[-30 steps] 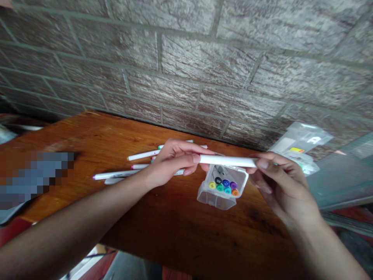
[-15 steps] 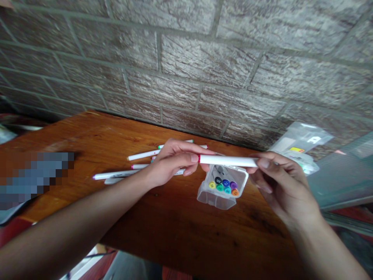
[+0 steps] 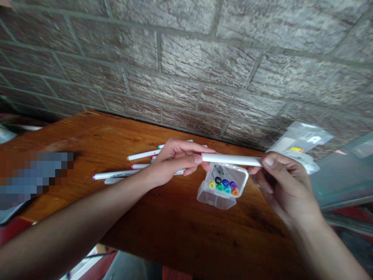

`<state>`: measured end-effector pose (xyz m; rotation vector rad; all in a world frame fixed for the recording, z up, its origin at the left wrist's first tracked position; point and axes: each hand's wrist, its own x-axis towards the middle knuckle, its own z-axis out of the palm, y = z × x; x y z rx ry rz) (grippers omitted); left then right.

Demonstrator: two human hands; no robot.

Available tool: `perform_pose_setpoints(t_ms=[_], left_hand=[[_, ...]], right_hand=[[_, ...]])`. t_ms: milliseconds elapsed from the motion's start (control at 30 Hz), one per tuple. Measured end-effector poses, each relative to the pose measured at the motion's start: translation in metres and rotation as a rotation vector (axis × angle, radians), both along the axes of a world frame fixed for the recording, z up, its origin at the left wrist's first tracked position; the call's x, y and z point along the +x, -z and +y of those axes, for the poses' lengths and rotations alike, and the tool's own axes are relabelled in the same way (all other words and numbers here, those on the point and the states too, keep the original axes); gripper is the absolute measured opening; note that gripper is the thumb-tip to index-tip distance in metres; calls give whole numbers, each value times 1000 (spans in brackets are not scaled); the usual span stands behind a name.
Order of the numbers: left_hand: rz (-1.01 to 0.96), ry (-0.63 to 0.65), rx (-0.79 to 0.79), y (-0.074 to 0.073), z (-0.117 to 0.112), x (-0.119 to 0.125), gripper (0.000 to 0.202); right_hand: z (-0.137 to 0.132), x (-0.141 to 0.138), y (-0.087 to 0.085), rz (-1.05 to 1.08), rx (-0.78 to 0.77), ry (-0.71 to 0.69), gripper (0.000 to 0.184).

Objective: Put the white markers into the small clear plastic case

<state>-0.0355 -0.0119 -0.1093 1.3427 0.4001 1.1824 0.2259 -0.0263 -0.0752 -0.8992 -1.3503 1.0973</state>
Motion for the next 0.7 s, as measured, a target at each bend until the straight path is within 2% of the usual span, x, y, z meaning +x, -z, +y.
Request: perform_pose_setpoints(t_ms=[267, 433, 700], left_hand=[[153, -153, 24, -5, -3, 4, 21], [193, -234, 106, -1, 1, 7, 20], [230, -302, 118, 2, 4, 8, 25]], right_hand=[[-1, 1, 5, -23, 47, -1, 27], [-2, 1, 7, -59, 65, 50, 24], [-2, 2, 8, -127, 107, 6, 17]])
